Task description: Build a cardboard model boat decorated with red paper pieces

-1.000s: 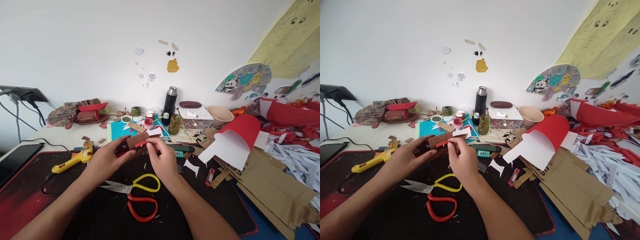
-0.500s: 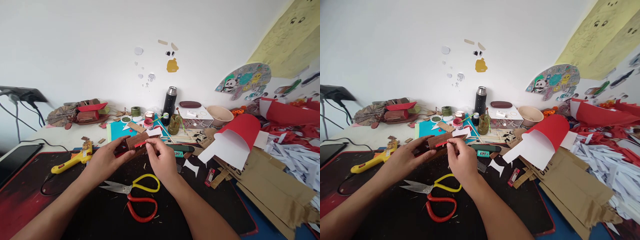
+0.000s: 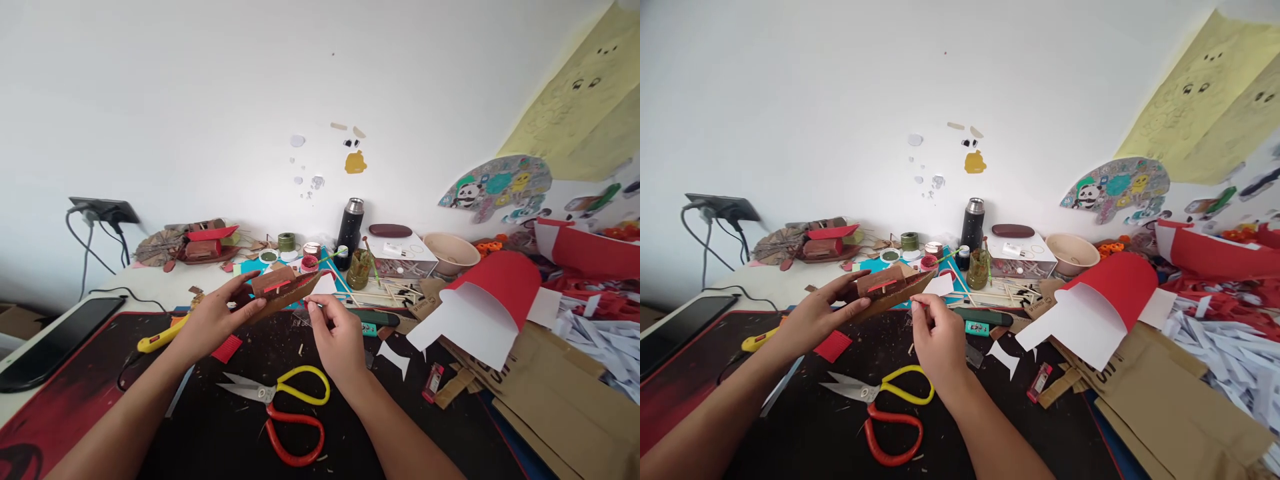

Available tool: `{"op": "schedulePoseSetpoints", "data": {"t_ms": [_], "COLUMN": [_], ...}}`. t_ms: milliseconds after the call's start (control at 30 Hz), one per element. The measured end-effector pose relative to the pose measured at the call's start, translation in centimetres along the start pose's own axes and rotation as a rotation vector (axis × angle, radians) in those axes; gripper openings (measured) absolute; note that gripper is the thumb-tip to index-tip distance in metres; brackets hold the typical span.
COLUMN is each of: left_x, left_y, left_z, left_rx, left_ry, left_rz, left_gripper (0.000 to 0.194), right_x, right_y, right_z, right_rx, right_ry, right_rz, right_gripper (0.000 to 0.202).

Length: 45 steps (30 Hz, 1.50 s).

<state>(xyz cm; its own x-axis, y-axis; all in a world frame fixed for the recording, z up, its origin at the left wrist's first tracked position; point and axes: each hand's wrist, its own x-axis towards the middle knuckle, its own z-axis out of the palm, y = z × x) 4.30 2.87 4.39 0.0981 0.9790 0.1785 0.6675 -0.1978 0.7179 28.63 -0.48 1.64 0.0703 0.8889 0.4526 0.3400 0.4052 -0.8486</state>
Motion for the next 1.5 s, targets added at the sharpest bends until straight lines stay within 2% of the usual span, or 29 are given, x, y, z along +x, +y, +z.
{"op": "schedulePoseSetpoints", "data": {"t_ms": [133, 267, 833, 1000, 1267, 1500], "left_x": [0.3, 0.3, 0.4, 0.1, -1.2, -1.9], "left_y": [-0.8, -0.7, -1.2, -0.1, 2.5, 3.6], "left_z": [-0.4, -0.5, -0.5, 0.0, 2.3, 3.4], "left_rx": [-0.036, -0.101, -0.068, -0.063, -0.041, -0.024], "left_ry": [0.016, -0.007, 0.021, 0.033, 0.003, 0.013], "left_rz": [-0.008, 0.024, 0.019, 0.007, -0.016, -0.046], "left_gripper": [0.083, 0.076, 0.075, 0.076, 0.069, 0.066], "right_x": [0.0, 0.1, -0.1, -0.1, -0.4, -0.4], "right_y": [0.1, 0.1, -0.1, 0.0, 0.0, -0.1], "right_z": [0.1, 0.2, 0.4, 0.5, 0.6, 0.6], "right_rx": [-0.004, -0.003, -0.041, -0.082, -0.192, -0.197], "right_ry": [0.011, 0.012, -0.027, -0.004, 0.028, 0.047], "right_rz": [-0.013, -0.033, -0.043, -0.050, -0.089, -0.089], "right_gripper": [0.030, 0.029, 0.031, 0.028, 0.024, 0.021]}}
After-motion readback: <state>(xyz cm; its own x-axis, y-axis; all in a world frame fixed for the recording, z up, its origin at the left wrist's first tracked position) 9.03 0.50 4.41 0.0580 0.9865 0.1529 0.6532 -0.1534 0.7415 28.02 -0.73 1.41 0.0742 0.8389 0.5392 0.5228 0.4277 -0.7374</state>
